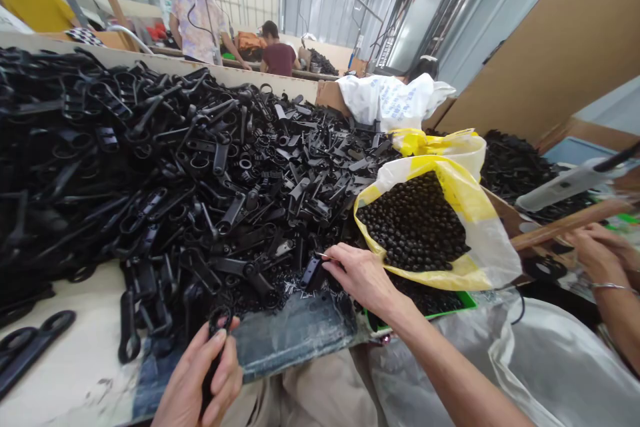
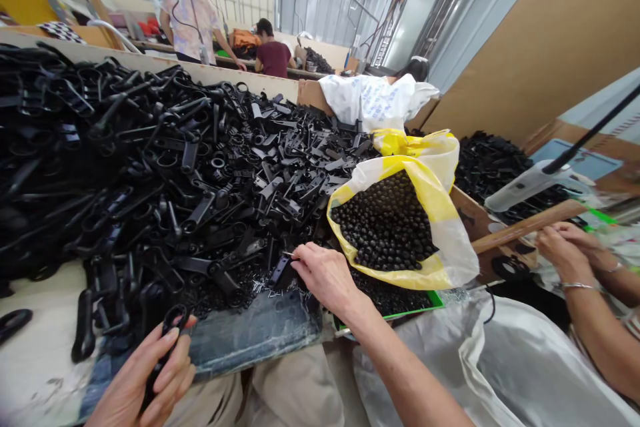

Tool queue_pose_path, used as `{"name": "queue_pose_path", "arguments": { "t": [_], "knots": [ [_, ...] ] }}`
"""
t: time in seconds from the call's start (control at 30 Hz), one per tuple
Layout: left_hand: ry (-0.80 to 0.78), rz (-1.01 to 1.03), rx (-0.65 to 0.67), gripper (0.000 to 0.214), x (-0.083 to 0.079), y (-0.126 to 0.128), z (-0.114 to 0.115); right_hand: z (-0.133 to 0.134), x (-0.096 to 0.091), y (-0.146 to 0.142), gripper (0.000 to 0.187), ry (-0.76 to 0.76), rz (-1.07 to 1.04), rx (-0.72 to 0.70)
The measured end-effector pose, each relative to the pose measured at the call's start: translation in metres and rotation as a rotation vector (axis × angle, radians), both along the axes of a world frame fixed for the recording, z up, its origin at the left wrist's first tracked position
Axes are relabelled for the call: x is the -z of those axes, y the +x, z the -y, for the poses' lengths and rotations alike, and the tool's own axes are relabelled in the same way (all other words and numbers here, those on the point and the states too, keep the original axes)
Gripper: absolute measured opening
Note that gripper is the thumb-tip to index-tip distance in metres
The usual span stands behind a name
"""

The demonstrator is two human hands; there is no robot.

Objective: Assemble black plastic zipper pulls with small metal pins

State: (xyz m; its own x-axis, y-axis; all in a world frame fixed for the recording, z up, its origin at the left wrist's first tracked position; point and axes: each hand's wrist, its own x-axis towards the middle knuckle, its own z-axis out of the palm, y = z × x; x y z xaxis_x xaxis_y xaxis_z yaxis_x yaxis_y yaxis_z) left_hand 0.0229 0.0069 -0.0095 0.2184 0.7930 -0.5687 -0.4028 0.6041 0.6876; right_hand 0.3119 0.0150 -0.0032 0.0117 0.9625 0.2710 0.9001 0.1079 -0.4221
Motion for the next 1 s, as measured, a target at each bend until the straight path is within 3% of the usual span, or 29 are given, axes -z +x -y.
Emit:
{"name": "queue_pose_path", "arguments": {
  "t": [0.13,0.23,0.33,0.43,0.53,0.63,0.7,0.73,0.87,1.0],
  "knots": [
    [-0.012,0.087,-0.009,0.052,0.008,0.001,0.000,0.012,-0.003,-0.008,0.012,0.152,-0.063,0.029],
    [-0.067,0.146,0.056,0.060,0.009,0.014,0.005,0.026,-0.007,-0.037,0.009,0.342,-0.118,0.030],
    [-0.073,0.217,0.091,0.064,0.001,0.029,0.009,0.037,-0.003,-0.078,0.011,0.537,-0.093,-0.079],
    [-0.081,0.195,0.067,0.068,-0.006,0.030,0.008,0.046,0.006,-0.110,0.016,0.608,-0.058,-0.192],
    [-0.038,0.095,0.051,0.061,-0.007,0.017,0.006,0.054,0.016,-0.128,0.011,0.552,-0.240,-0.258],
    [0.159,-0.145,0.043,0.054,-0.002,0.001,0.006,0.060,0.023,-0.137,0.007,0.326,-0.582,-0.119],
    [0.305,-0.295,0.022,0.055,0.001,-0.005,0.007,0.061,0.025,-0.138,0.015,0.205,-0.651,-0.078],
    [0.341,-0.324,0.017,0.056,0.002,-0.007,0.008,0.060,0.024,-0.138,0.018,0.175,-0.615,-0.123],
    [0.209,-0.159,-0.012,0.054,0.000,-0.011,0.009,0.059,0.020,-0.129,0.025,0.167,-0.319,-0.412],
    [0.036,0.137,-0.094,0.057,-0.001,-0.014,0.008,0.063,0.019,-0.125,0.025,0.255,-0.264,-0.366]
  ]
}}
